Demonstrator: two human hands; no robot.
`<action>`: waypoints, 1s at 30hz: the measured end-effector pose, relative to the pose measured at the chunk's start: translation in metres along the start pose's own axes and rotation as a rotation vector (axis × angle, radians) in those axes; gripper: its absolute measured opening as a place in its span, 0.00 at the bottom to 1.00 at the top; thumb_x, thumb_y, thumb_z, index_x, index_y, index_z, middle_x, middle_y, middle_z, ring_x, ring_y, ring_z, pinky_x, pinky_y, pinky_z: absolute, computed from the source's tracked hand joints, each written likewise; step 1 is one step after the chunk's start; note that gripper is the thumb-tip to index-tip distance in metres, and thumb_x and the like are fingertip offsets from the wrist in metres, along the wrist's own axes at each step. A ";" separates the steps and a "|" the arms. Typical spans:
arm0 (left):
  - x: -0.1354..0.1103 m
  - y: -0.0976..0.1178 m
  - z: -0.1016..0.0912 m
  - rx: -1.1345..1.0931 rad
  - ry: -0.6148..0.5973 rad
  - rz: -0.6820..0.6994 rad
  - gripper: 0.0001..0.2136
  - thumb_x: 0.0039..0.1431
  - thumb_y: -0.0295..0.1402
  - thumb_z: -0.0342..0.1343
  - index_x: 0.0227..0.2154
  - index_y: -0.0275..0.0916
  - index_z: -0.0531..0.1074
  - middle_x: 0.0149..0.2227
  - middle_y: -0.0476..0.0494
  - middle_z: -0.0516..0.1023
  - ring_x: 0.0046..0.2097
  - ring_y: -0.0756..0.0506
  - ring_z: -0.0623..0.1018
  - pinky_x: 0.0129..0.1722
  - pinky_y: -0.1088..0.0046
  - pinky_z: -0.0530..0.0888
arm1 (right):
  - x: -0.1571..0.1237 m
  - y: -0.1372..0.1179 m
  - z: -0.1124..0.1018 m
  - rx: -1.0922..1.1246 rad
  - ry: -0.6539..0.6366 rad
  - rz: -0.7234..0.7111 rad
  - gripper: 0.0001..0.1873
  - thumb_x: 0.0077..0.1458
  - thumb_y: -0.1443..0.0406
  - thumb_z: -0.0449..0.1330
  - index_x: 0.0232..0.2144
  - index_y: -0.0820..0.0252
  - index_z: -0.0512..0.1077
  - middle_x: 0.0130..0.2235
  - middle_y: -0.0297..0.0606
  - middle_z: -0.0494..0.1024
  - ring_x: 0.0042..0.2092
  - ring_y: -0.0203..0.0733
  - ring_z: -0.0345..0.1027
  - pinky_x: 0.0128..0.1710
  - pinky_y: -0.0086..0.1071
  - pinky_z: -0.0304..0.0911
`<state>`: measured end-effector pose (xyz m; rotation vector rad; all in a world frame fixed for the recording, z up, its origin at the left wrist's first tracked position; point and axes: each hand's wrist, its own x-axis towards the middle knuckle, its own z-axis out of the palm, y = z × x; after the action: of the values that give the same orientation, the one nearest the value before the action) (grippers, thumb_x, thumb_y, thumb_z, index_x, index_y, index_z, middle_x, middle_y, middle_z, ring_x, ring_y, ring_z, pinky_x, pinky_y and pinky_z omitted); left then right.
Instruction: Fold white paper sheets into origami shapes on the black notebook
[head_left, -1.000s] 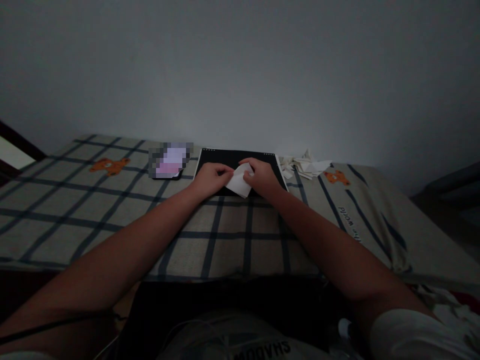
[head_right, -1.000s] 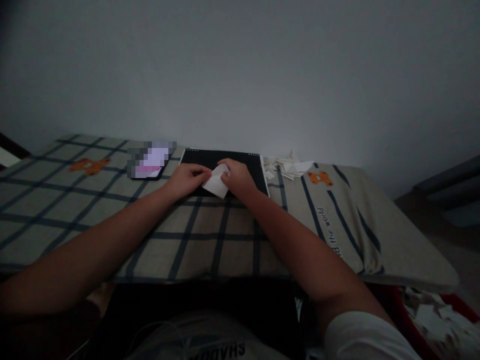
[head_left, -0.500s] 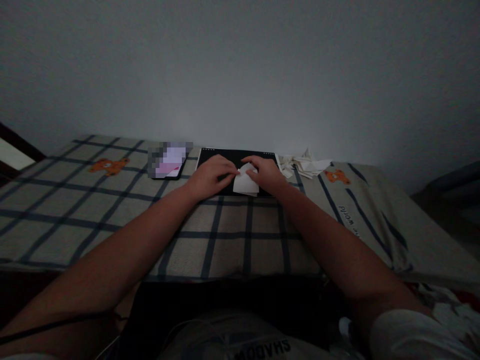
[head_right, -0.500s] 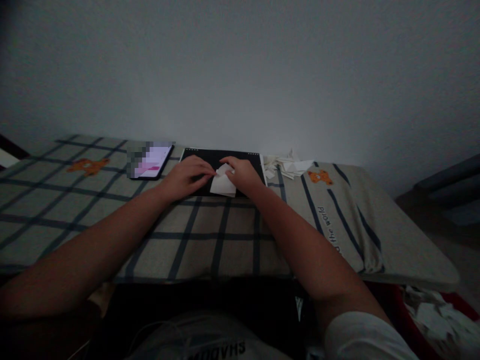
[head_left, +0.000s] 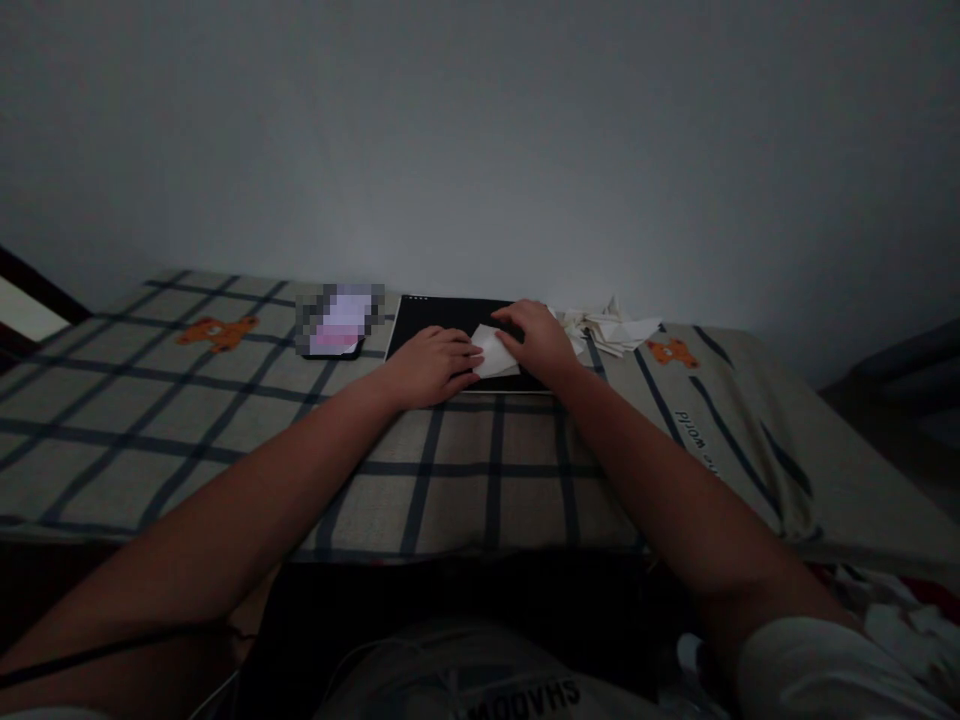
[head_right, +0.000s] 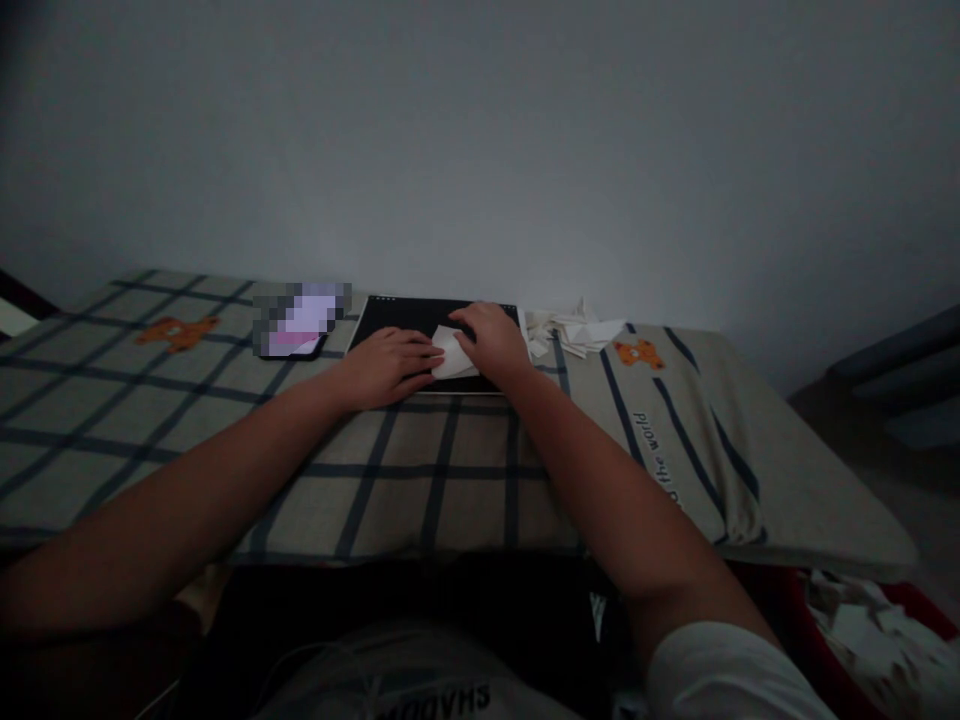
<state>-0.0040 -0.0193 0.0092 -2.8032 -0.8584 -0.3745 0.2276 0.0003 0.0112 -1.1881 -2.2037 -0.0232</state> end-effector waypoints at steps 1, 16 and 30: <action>0.000 0.001 0.000 0.021 -0.007 -0.032 0.20 0.72 0.42 0.49 0.58 0.37 0.76 0.56 0.36 0.80 0.60 0.36 0.73 0.56 0.56 0.68 | 0.000 -0.001 -0.002 -0.026 -0.022 -0.030 0.14 0.63 0.67 0.58 0.48 0.62 0.78 0.48 0.47 0.81 0.51 0.51 0.69 0.56 0.44 0.61; -0.004 -0.015 0.002 -0.185 -0.174 -0.028 0.25 0.72 0.42 0.46 0.63 0.32 0.70 0.65 0.33 0.70 0.68 0.40 0.68 0.68 0.62 0.61 | -0.008 -0.010 -0.007 -0.309 -0.301 -0.110 0.17 0.68 0.57 0.57 0.48 0.61 0.80 0.51 0.48 0.78 0.51 0.54 0.64 0.46 0.43 0.57; -0.005 -0.010 0.003 -0.162 -0.191 -0.073 0.28 0.72 0.45 0.46 0.65 0.29 0.67 0.68 0.27 0.65 0.69 0.36 0.66 0.69 0.59 0.61 | -0.008 -0.023 -0.012 -0.374 -0.220 -0.076 0.13 0.61 0.62 0.65 0.47 0.60 0.79 0.49 0.48 0.76 0.52 0.55 0.63 0.47 0.43 0.57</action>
<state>-0.0134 -0.0133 0.0061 -3.0012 -1.0145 -0.1964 0.2200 -0.0229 0.0222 -1.3569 -2.5128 -0.3673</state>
